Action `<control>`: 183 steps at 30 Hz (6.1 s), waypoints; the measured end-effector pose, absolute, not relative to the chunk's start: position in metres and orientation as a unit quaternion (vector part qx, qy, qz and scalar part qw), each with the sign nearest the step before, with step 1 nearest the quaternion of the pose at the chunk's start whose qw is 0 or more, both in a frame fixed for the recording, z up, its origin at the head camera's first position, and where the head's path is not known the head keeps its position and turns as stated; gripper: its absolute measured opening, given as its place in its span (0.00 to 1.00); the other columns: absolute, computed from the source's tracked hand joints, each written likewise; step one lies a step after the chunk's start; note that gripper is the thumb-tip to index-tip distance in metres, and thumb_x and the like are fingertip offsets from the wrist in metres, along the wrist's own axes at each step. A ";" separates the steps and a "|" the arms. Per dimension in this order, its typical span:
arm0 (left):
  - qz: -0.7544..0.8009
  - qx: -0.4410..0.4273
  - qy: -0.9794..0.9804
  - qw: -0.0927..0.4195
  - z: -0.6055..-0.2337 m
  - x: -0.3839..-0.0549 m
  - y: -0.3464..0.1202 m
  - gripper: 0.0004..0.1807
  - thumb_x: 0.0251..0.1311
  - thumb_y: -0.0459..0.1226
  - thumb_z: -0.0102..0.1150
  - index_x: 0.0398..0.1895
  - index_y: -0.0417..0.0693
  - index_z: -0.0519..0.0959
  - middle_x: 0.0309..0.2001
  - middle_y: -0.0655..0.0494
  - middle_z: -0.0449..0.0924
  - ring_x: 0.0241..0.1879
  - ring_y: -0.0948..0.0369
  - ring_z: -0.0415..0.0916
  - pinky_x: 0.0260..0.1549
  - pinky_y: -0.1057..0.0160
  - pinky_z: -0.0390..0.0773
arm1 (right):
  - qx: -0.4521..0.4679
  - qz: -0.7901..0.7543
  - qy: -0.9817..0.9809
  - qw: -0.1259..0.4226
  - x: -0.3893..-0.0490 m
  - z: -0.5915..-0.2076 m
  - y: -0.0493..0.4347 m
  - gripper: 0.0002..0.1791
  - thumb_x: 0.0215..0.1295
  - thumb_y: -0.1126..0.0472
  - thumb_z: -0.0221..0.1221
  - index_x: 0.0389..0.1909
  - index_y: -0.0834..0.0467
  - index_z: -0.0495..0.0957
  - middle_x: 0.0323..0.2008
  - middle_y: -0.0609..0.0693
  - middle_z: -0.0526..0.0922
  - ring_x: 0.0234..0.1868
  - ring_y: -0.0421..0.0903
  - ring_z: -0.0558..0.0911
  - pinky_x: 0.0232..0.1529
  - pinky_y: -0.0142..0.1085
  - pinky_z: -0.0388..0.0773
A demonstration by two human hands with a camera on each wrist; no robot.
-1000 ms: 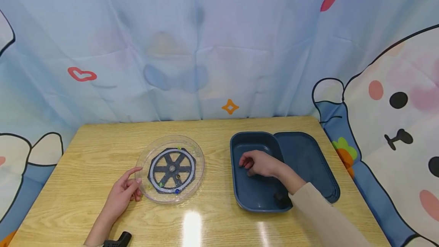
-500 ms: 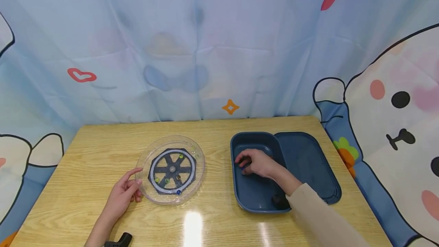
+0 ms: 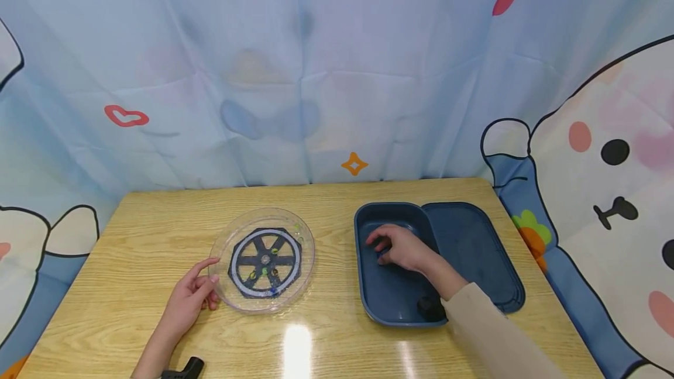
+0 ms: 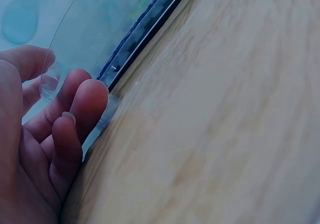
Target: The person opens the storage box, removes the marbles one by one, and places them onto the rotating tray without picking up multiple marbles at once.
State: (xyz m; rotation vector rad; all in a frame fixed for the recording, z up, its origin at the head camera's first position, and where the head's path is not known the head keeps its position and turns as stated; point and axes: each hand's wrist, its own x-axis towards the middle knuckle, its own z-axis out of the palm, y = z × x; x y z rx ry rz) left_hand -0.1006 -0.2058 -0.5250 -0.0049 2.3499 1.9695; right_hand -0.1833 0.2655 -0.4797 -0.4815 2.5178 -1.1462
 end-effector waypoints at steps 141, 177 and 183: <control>0.627 0.015 0.779 -0.002 -0.525 -0.096 -0.203 0.20 0.72 0.34 0.55 0.65 0.42 0.72 0.20 0.48 0.75 0.17 0.58 0.74 0.18 0.61 0.79 | 0.039 -0.444 0.885 0.137 -0.171 -0.450 0.261 0.28 0.68 0.54 0.63 0.63 0.66 0.72 0.64 0.66 0.70 0.59 0.63 0.73 0.56 0.56 0.72; 0.622 0.008 0.783 0.001 -0.527 -0.098 -0.205 0.20 0.72 0.35 0.56 0.65 0.46 0.73 0.21 0.48 0.75 0.17 0.58 0.74 0.20 0.60 0.80 | 0.001 -0.427 0.897 0.113 -0.178 -0.477 0.246 0.23 0.62 0.67 0.66 0.58 0.64 0.76 0.52 0.61 0.78 0.52 0.57 0.77 0.47 0.48 0.77; 0.622 0.006 0.783 -0.001 -0.527 -0.098 -0.204 0.19 0.72 0.35 0.56 0.64 0.46 0.73 0.20 0.48 0.75 0.17 0.58 0.74 0.19 0.60 0.80 | 0.020 -0.402 0.909 0.106 -0.177 -0.477 0.248 0.18 0.60 0.67 0.67 0.52 0.64 0.79 0.44 0.57 0.80 0.43 0.53 0.78 0.42 0.45 0.76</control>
